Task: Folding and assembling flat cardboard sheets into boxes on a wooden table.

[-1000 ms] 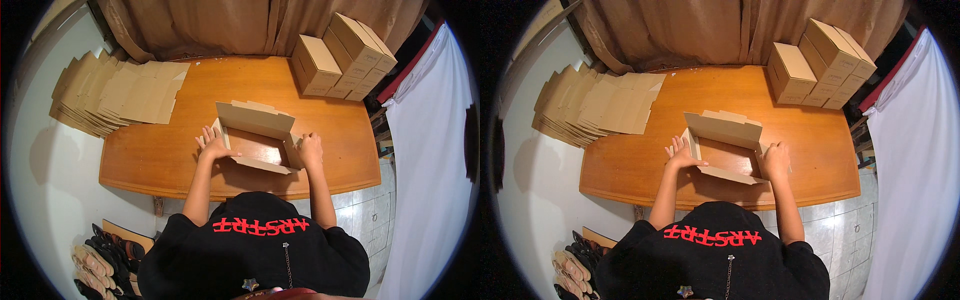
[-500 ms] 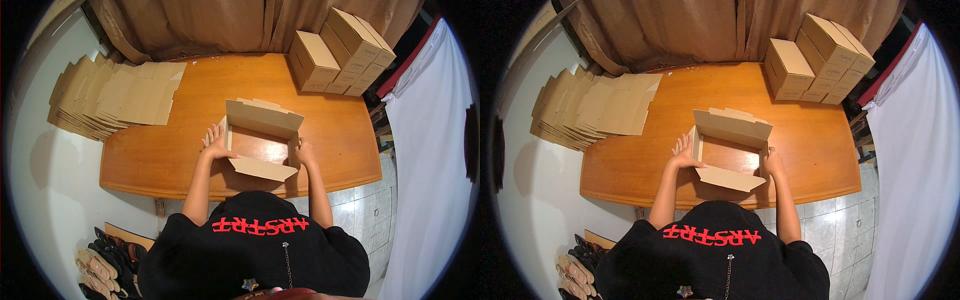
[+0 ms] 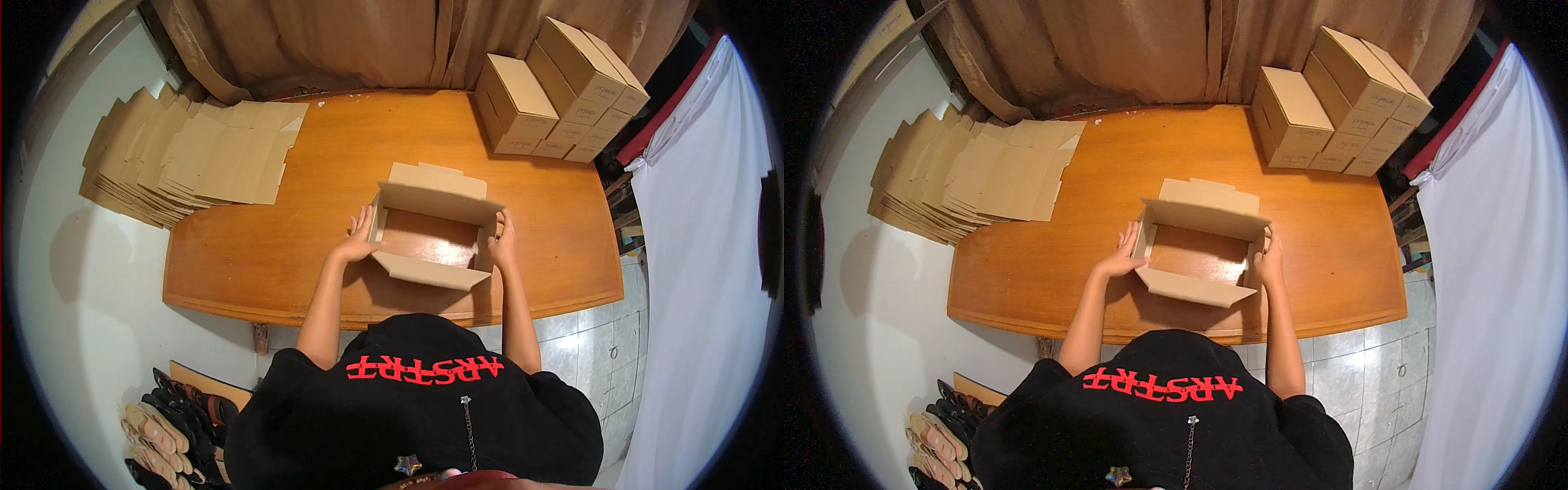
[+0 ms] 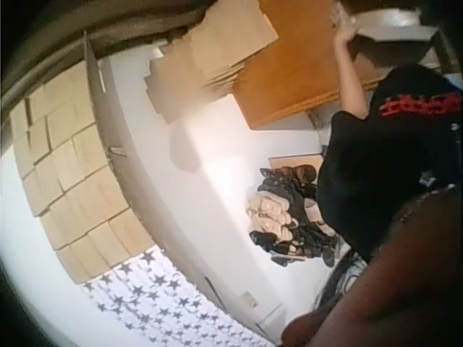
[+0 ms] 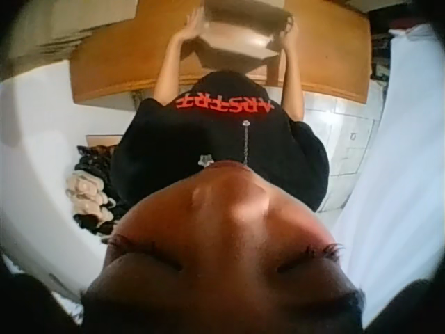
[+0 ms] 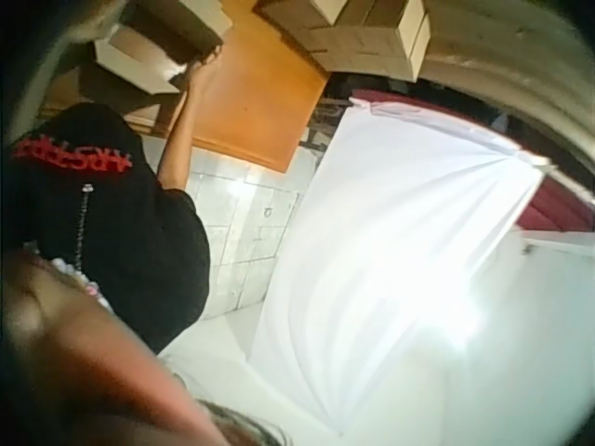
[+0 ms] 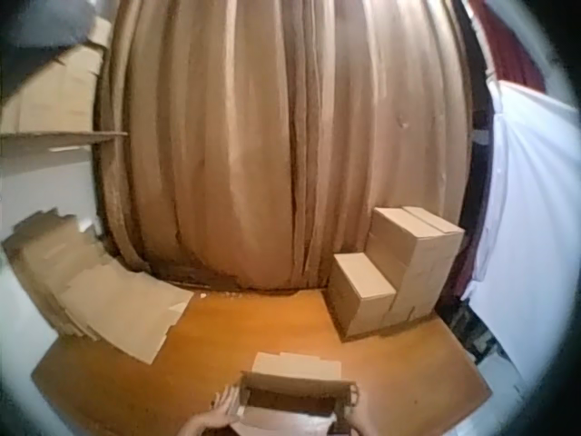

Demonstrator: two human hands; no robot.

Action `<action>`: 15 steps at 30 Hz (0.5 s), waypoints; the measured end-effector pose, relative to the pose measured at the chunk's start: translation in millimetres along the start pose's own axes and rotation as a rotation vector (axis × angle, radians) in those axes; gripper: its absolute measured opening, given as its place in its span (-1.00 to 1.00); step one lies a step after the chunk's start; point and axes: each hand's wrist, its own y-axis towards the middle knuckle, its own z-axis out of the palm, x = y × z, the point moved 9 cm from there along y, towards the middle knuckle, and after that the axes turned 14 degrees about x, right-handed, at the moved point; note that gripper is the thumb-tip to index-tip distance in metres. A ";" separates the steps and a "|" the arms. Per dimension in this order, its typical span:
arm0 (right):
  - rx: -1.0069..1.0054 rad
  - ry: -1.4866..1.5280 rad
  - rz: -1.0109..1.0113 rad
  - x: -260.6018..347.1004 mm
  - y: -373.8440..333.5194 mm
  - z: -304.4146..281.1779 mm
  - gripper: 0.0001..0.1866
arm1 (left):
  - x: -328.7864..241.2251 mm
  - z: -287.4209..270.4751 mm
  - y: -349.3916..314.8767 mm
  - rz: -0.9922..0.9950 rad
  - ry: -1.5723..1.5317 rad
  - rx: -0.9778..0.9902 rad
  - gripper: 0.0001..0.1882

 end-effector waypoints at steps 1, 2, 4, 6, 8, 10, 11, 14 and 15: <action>-0.037 -0.031 -0.057 4.4 -3.6 -1.3 -0.21 | 5.3 -3.6 1.8 -0.029 0.013 -0.054 0.17; -0.074 -0.062 -0.114 9.8 -6.9 -2.6 -0.26 | 11.2 -7.1 1.7 -0.058 0.026 -0.109 0.03; -0.075 -0.056 -0.178 3.5 -6.6 -5.1 -0.36 | 1.0 -7.1 -1.8 -0.054 -0.007 -0.166 -0.03; -0.076 -0.050 -0.240 4.2 -9.0 -8.5 -0.45 | -17.6 -9.1 -10.9 -0.051 -0.041 -0.221 -0.07; -0.003 -0.240 -0.258 25.3 -12.9 -1.2 -0.51 | -28.6 -19.0 -24.0 0.004 -0.055 -0.352 -0.07; 0.003 -0.265 -0.246 42.3 -18.8 -0.9 -0.45 | -36.8 -22.9 -26.3 0.068 0.053 -0.362 -0.10; -0.003 -0.302 -0.270 51.6 -22.7 0.3 -0.44 | -45.8 -24.1 -27.6 0.134 0.162 -0.370 -0.13; -0.015 -0.325 -0.290 47.4 -24.5 -0.7 -0.43 | -53.5 -19.4 -24.9 0.107 0.328 -0.291 -0.20; -0.017 -0.312 -0.287 42.8 -24.7 -1.7 -0.44 | -56.0 -20.0 -25.9 0.110 0.330 -0.289 -0.20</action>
